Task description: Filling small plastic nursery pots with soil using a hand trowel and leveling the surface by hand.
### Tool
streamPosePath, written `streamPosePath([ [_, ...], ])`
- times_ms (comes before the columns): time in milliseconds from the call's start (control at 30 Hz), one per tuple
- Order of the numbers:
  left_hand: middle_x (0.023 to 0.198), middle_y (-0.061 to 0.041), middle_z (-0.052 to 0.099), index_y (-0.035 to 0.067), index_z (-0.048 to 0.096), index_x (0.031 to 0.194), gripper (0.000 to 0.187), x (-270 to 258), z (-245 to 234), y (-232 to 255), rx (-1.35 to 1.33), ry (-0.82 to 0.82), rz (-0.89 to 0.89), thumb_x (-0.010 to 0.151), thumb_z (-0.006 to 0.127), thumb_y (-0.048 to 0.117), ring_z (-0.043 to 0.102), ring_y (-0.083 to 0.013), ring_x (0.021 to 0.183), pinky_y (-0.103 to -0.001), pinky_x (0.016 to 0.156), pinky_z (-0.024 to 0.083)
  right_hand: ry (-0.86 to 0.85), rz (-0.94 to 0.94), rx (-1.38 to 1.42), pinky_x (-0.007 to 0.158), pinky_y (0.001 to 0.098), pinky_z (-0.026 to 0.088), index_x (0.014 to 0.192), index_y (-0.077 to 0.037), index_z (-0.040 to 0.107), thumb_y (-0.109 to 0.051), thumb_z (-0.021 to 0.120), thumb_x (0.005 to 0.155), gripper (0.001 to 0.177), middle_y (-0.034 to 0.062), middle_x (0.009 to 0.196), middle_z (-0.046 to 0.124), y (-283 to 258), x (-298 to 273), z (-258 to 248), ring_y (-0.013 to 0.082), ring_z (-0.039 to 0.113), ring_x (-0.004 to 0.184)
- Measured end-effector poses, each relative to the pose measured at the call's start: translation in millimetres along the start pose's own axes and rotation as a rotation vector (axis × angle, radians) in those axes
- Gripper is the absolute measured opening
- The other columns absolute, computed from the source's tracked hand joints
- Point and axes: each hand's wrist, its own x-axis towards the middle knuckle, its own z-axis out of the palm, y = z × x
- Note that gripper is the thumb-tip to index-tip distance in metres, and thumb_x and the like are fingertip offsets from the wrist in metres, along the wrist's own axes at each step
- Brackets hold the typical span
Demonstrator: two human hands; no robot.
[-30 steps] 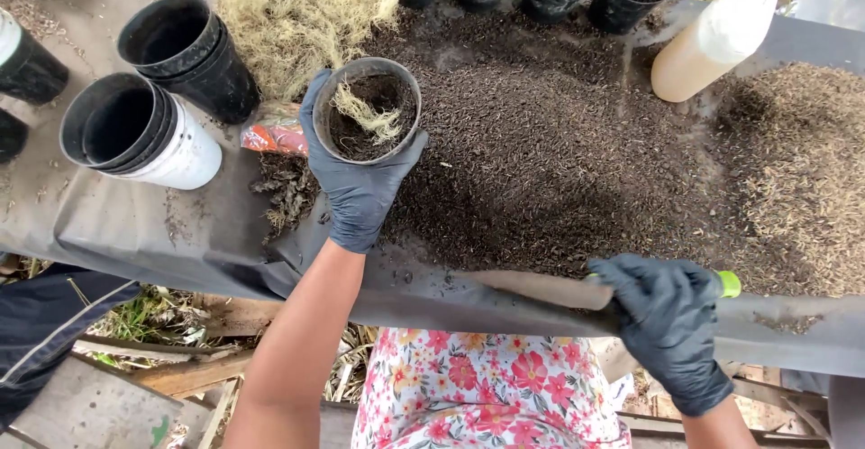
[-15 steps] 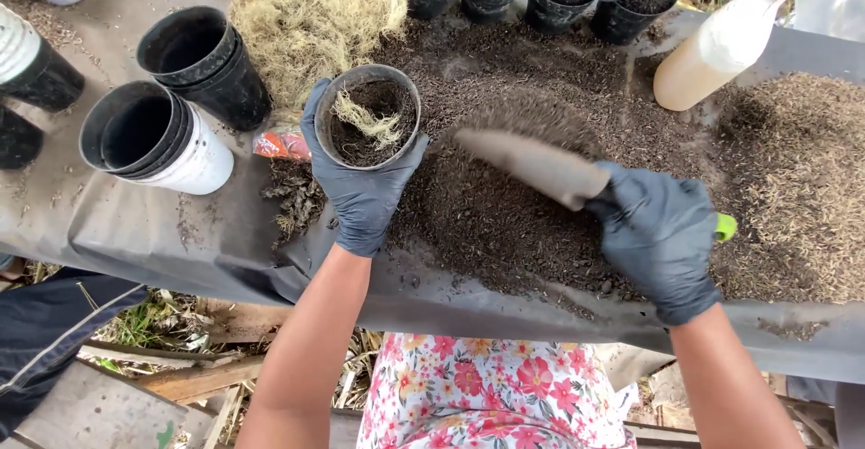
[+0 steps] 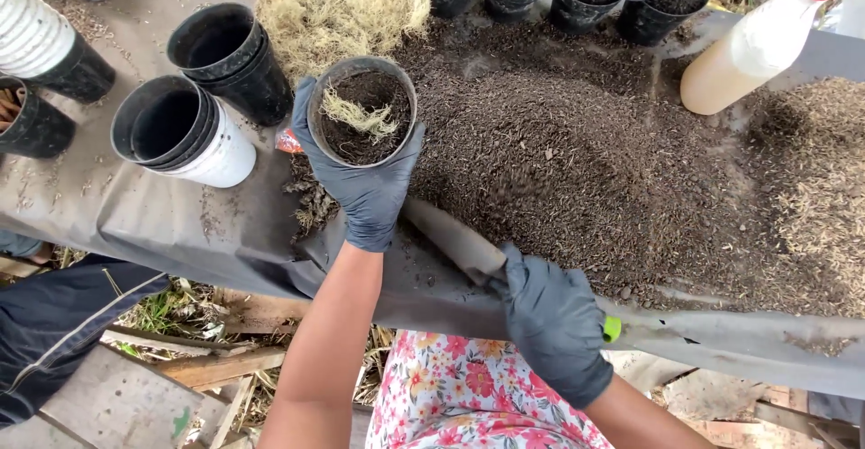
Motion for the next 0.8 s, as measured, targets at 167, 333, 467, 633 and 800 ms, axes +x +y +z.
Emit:
streamPosePath([
  [167, 0.148, -0.019, 0.039, 0.01, 0.037, 0.148, 0.144, 2.1, -3.9, -27.2, 0.051, 0.008, -0.051, 0.026, 0.11, -0.009, 0.039, -0.0352, 0.146, -0.061, 0.12, 0.043, 0.299, 0.107, -0.021, 0.067, 0.0477, 0.053, 0.123, -0.016, 0.063, -0.053, 0.058, 0.095, 0.046, 0.0028, 0.078, 0.063, 38.2, 11.8, -1.4, 0.0293, 0.065, 0.073],
  [333, 0.148, -0.017, 0.039, 0.01, 0.037, 0.146, 0.13, 5.4, 5.6, -2.2, 0.182, 0.026, -0.046, 0.042, 0.115, 0.001, 0.04, -0.0306, 0.147, -0.051, 0.125, 0.037, 0.349, 0.215, -0.077, 0.071, 0.0438, 0.053, 0.12, -0.018, 0.06, -0.052, 0.053, 0.103, 0.039, -0.0031, 0.082, 0.056, 70.0, 5.7, 12.1, 0.0236, 0.064, 0.072],
  [467, 0.144, -0.018, 0.044, 0.005, 0.042, 0.143, 0.119, 7.2, 5.0, -6.0, 0.276, 0.028, 0.034, 0.049, 0.115, 0.014, 0.044, -0.0331, 0.144, -0.049, 0.125, 0.036, 0.342, 0.302, 0.098, 0.064, 0.0485, 0.058, 0.129, -0.017, 0.062, -0.033, 0.058, 0.102, 0.032, 0.0018, 0.085, 0.06, 55.3, 17.4, -16.7, 0.0274, 0.071, 0.072],
  [633, 0.149, -0.013, 0.044, 0.011, 0.041, 0.147, 0.111, 4.4, 1.6, -6.3, -0.02, 0.015, -0.055, 0.057, 0.106, 0.005, 0.043, -0.0312, 0.143, -0.054, 0.123, 0.042, -0.199, 0.355, 0.791, 0.055, 0.0303, 0.049, 0.144, -0.028, 0.048, -0.021, 0.042, 0.105, 0.04, 0.003, 0.096, 0.056, -9.0, 53.5, -96.2, 0.0139, 0.052, 0.066],
  [800, 0.145, -0.022, 0.044, 0.004, 0.041, 0.145, 0.125, 4.7, 0.5, -7.0, 0.27, 0.053, 0.046, 0.045, 0.116, 0.006, 0.045, -0.0319, 0.143, -0.053, 0.124, 0.038, -0.549, 0.345, 0.674, 0.074, 0.0654, 0.06, 0.164, -0.023, 0.015, -0.036, 0.047, 0.099, 0.074, 0.0091, 0.133, 0.052, -24.6, 89.1, 11.7, 0.0404, 0.07, 0.105],
])
